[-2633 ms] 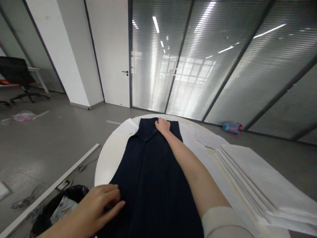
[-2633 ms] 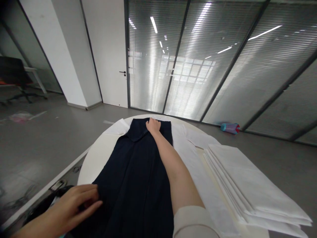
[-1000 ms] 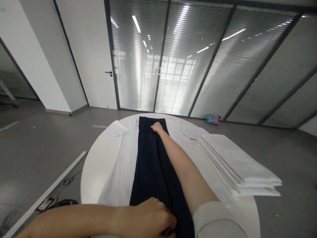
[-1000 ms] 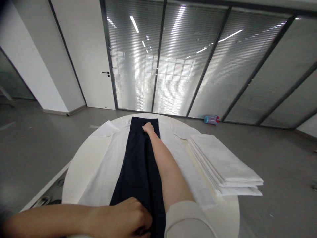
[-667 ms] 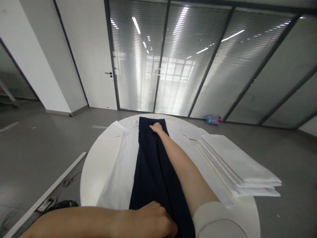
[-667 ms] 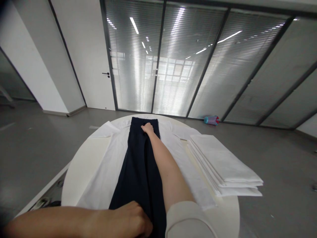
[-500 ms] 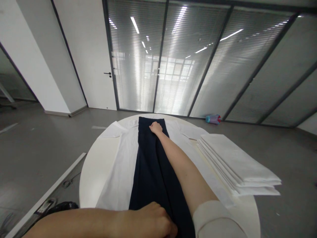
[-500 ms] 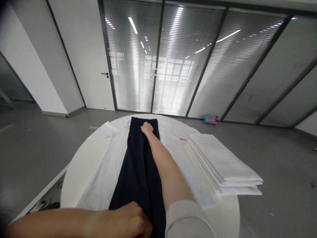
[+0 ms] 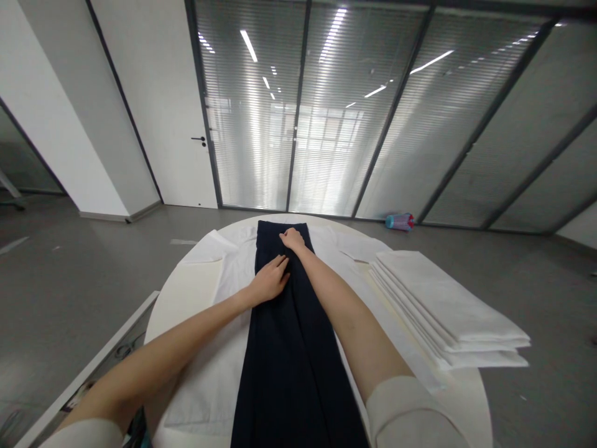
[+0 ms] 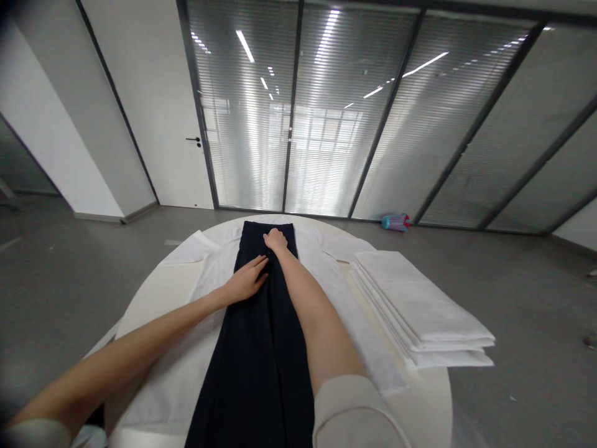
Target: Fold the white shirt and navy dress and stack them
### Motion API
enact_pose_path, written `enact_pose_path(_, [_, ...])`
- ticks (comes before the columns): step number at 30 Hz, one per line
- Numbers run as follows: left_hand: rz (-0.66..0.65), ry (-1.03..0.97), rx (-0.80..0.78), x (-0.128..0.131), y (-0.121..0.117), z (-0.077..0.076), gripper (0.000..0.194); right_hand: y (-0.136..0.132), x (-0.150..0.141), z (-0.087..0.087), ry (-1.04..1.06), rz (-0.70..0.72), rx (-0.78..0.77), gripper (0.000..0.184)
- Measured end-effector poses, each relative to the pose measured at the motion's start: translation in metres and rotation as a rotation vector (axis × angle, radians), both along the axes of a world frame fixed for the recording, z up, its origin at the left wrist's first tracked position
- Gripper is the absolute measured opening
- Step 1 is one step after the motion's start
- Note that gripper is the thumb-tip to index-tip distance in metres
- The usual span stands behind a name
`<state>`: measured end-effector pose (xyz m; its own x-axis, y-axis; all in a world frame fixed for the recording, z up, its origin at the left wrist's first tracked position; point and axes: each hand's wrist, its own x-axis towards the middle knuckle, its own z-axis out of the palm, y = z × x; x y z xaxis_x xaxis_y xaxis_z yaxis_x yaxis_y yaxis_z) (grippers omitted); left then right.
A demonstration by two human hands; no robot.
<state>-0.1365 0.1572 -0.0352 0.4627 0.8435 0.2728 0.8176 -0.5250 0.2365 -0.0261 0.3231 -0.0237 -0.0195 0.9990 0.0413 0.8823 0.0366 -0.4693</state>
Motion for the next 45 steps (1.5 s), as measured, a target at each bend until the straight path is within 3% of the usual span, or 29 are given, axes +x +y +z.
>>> enact_pose_path(3, [-0.064,0.093,-0.004,0.003,0.002,-0.023,0.055,0.006,-0.004,-0.003,0.003,-0.016,-0.042,0.031])
enact_pose_path(6, [-0.083,0.153,0.008,0.004,-0.005,-0.033,0.054,0.011,-0.01,-0.007,-0.008,-0.06,-0.042,0.03])
enact_pose_path(12, [-0.082,0.193,-0.017,0.002,-0.007,-0.03,0.066,0.008,-0.018,-0.014,-0.065,-0.083,0.066,0.025])
enact_pose_path(16, [-0.08,0.184,-0.014,0.001,-0.01,-0.025,0.067,0.0,-0.022,-0.016,-0.101,-0.068,0.191,0.034])
enact_pose_path(19, [-0.074,0.17,-0.018,0.006,-0.017,-0.021,0.071,-0.002,-0.023,-0.018,-0.191,0.082,0.276,0.042])
enact_pose_path(21, [-0.081,0.169,-0.048,0.012,-0.028,-0.018,0.077,-0.001,-0.021,-0.021,-0.266,0.215,0.248,0.047])
enact_pose_path(24, [-0.111,0.18,-0.125,0.021,-0.058,-0.014,0.08,0.002,-0.019,-0.026,-0.306,0.279,0.185,0.049])
enact_pose_path(28, [-0.269,0.171,-0.135,0.02,-0.122,-0.015,0.081,0.004,-0.018,-0.028,-0.309,0.285,0.177,0.049])
enact_pose_path(31, [-0.464,0.161,0.062,0.018,-0.174,-0.03,0.084,0.001,-0.02,-0.026,-0.314,0.282,0.185,0.047])
enact_pose_path(35, [-0.609,0.211,0.417,0.021,-0.217,-0.047,0.058,-0.01,-0.024,-0.016,-0.327,0.298,0.213,0.04])
enact_pose_path(37, [-0.683,0.236,0.466,0.017,-0.224,-0.033,0.048,-0.017,-0.025,-0.002,-0.327,0.301,0.254,0.039])
enact_pose_path(40, [-0.853,0.236,0.367,-0.001,-0.221,0.017,0.039,-0.034,-0.017,0.03,-0.27,0.365,0.345,0.038])
enact_pose_path(43, [-0.902,0.203,0.1,-0.029,-0.213,0.068,0.038,-0.075,0.009,0.066,-0.203,0.63,0.387,0.031])
enact_pose_path(45, [-0.862,0.156,-0.028,-0.048,-0.209,0.082,0.039,-0.121,0.036,0.085,-0.218,0.81,0.395,0.027])
